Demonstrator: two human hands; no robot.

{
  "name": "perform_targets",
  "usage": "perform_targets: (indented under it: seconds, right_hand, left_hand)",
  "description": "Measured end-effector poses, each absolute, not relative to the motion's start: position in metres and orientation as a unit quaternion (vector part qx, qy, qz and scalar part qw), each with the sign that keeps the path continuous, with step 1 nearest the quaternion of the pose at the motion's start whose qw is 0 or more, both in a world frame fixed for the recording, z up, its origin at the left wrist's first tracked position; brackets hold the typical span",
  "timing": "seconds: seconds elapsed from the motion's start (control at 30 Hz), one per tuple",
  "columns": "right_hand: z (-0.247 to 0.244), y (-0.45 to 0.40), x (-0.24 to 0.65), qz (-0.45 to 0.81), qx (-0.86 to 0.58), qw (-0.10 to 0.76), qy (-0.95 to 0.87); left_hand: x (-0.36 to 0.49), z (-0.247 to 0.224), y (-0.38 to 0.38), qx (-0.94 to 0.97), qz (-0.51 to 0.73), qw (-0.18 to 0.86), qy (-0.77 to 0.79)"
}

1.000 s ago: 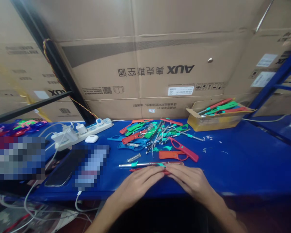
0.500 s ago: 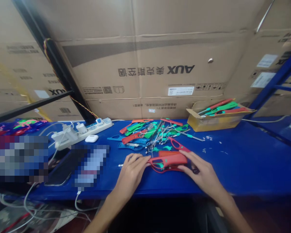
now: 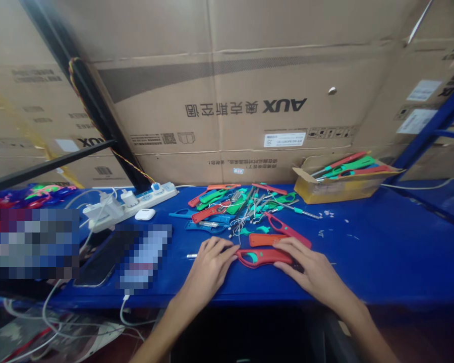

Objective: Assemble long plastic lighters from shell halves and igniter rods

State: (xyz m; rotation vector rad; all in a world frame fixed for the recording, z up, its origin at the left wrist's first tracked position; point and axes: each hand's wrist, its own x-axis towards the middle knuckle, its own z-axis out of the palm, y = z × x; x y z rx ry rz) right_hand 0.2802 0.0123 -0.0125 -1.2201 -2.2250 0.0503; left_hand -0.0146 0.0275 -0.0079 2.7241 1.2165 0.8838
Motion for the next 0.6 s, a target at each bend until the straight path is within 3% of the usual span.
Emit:
perform_targets:
  seconds: [0.6]
  right_hand:
    - [-0.0135,0.0152,0.2807,0.050,-0.440,0.302,-0.844]
  left_hand:
    - [-0.0163,-0.0131,0.0299,0.858,0.284,0.038,0.427]
